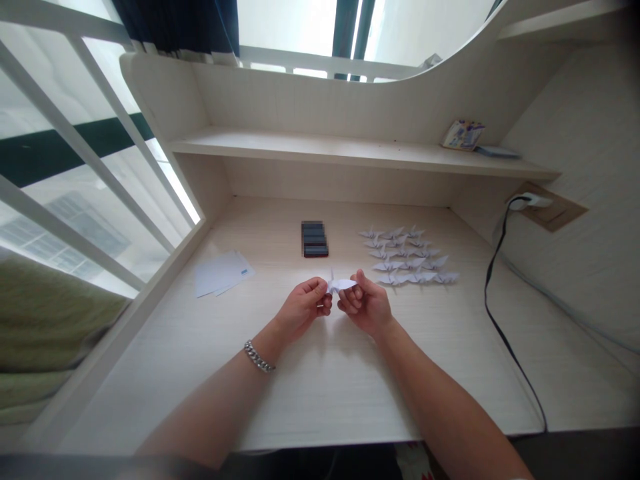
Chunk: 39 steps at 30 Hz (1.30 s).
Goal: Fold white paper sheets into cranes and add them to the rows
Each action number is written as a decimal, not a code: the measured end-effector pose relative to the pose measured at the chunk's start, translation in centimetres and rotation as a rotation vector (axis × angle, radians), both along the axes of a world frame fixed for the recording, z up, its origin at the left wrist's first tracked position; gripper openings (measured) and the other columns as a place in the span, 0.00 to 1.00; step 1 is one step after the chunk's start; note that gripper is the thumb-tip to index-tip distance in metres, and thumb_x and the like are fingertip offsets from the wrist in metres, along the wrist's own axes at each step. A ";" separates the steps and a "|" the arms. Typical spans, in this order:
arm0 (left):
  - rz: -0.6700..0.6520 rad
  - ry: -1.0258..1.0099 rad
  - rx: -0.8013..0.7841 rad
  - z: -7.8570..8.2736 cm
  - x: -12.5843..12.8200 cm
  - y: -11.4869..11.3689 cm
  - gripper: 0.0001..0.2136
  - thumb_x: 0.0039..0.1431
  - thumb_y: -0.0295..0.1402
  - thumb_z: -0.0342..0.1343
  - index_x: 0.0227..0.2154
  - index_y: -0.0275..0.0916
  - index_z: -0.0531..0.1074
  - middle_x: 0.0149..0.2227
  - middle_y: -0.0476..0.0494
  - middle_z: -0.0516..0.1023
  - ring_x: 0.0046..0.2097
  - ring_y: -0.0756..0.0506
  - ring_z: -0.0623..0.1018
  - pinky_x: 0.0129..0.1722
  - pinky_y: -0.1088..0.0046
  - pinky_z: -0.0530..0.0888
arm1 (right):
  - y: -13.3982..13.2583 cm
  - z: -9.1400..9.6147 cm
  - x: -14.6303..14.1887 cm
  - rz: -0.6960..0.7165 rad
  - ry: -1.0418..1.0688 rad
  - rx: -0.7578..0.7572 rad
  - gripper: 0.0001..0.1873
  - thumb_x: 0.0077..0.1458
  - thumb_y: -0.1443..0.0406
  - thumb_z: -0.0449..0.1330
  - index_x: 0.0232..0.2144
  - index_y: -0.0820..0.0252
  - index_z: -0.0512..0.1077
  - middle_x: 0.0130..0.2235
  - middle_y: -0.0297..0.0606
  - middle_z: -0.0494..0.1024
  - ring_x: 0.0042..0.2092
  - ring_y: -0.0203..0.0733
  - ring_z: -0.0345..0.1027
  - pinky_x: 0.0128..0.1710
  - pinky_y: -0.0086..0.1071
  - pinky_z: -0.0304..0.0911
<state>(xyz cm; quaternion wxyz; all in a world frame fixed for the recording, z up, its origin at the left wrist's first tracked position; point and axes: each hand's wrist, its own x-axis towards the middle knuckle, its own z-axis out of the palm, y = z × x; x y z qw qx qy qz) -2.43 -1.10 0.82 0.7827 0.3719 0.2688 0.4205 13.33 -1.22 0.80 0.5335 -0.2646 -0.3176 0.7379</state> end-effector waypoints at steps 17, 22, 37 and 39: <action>0.077 0.102 0.031 -0.2 0.0 0.4 0.14 0.50 0.41 0.58 0.23 0.35 0.65 0.22 0.50 0.67 0.25 0.54 0.67 0.26 0.77 0.63 | 0.1 -0.8 -1.2 -0.092 -0.068 -0.062 0.16 0.49 0.60 0.60 0.17 0.62 0.63 0.15 0.30 0.62 0.18 0.30 0.54 0.18 0.25 0.48; 0.078 0.038 -0.002 -0.1 0.0 0.4 0.14 0.48 0.40 0.59 0.23 0.35 0.65 0.23 0.50 0.67 0.25 0.54 0.67 0.27 0.77 0.65 | 0.2 -1.0 -1.2 -0.083 0.017 -0.102 0.16 0.50 0.59 0.58 0.17 0.61 0.62 0.14 0.29 0.62 0.18 0.31 0.53 0.18 0.26 0.48; 0.234 0.098 0.044 -0.1 -0.2 0.6 0.16 0.50 0.46 0.56 0.25 0.35 0.67 0.23 0.49 0.68 0.24 0.53 0.68 0.24 0.77 0.65 | 0.6 -0.9 -0.5 -0.122 0.042 -0.122 0.15 0.50 0.60 0.57 0.17 0.60 0.61 0.15 0.29 0.59 0.19 0.31 0.51 0.17 0.25 0.47; 0.255 0.121 0.078 -0.1 -0.1 0.6 0.16 0.49 0.46 0.56 0.26 0.35 0.68 0.23 0.49 0.69 0.24 0.53 0.68 0.24 0.77 0.65 | 0.6 -0.9 -0.7 -0.128 0.013 -0.109 0.15 0.50 0.60 0.58 0.17 0.60 0.61 0.15 0.29 0.60 0.18 0.31 0.51 0.17 0.25 0.47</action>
